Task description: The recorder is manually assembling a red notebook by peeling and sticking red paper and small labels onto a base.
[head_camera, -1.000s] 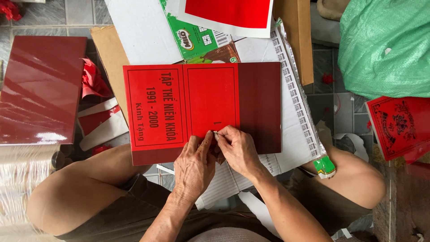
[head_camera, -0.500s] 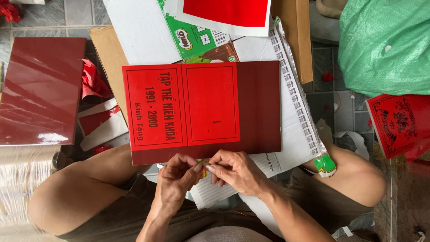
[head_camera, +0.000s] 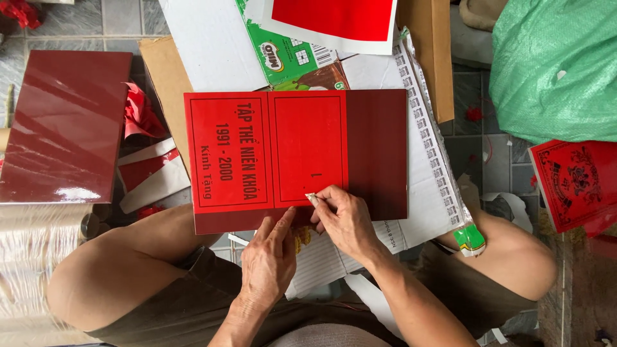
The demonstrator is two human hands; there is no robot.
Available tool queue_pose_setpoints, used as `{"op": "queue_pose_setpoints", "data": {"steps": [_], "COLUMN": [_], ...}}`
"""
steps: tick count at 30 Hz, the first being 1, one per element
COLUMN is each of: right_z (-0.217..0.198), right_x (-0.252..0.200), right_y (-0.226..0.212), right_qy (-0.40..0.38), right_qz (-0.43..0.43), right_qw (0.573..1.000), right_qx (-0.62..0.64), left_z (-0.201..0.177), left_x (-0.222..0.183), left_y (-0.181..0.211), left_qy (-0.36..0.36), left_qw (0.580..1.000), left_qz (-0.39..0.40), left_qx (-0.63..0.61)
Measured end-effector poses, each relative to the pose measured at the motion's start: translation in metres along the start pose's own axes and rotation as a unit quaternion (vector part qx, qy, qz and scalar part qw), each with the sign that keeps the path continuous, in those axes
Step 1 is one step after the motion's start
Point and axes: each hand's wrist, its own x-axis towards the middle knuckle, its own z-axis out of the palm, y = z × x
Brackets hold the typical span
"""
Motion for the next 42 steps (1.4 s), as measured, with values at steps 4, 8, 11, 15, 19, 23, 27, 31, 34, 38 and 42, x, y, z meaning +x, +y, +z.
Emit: {"op": "queue_pose_setpoints", "data": {"steps": [4, 8, 11, 15, 19, 23, 27, 31, 34, 38, 42], "right_z": [0.004, 0.003, 0.003, 0.006, 0.007, 0.007, 0.004, 0.004, 0.002, -0.001, -0.002], "right_x": [0.007, 0.008, 0.008, 0.008, 0.009, 0.008, 0.001, -0.009, -0.02, -0.027, -0.021], "right_y": [0.008, 0.011, 0.006, 0.008, 0.009, 0.012, 0.004, 0.007, 0.011, 0.012, 0.031], "right_qy": [-0.003, -0.001, -0.005, 0.007, 0.018, 0.015, -0.045, -0.088, -0.114, -0.166, -0.132], "right_qz": [0.006, -0.016, -0.016, -0.02, -0.029, -0.079, -0.039, -0.054, -0.05, -0.04, -0.076], "right_qw": [1.0, 0.999, 0.998, 0.997, 0.997, 0.997, 0.993, 0.986, 0.985, 0.979, 0.982], "right_qx": [-0.017, -0.043, -0.064, -0.076, -0.07, 0.0, 0.104, 0.134, 0.115, 0.115, 0.109], "left_z": [0.008, 0.009, 0.008, 0.008, 0.006, 0.004, -0.005, -0.017, -0.02, -0.004, 0.001], "left_x": [0.003, 0.008, 0.013, 0.018, 0.021, 0.019, 0.009, -0.006, -0.013, -0.014, -0.003], "left_y": [-0.004, -0.001, 0.003, 0.008, 0.012, 0.009, 0.009, 0.009, 0.006, -0.017, -0.021], "left_qy": [0.017, 0.009, 0.036, 0.013, 0.017, 0.021, 0.03, -0.032, 0.09, 0.054, 0.007], "left_qw": [0.997, 0.998, 0.996, 0.997, 0.996, 0.995, 0.996, 0.998, 0.978, 0.971, 0.964], "left_qz": [0.058, 0.055, 0.074, 0.069, 0.073, 0.083, 0.071, -0.018, 0.136, 0.096, -0.03], "left_qx": [0.039, 0.039, 0.035, 0.04, 0.051, 0.044, -0.045, -0.057, -0.13, -0.21, -0.264]}}
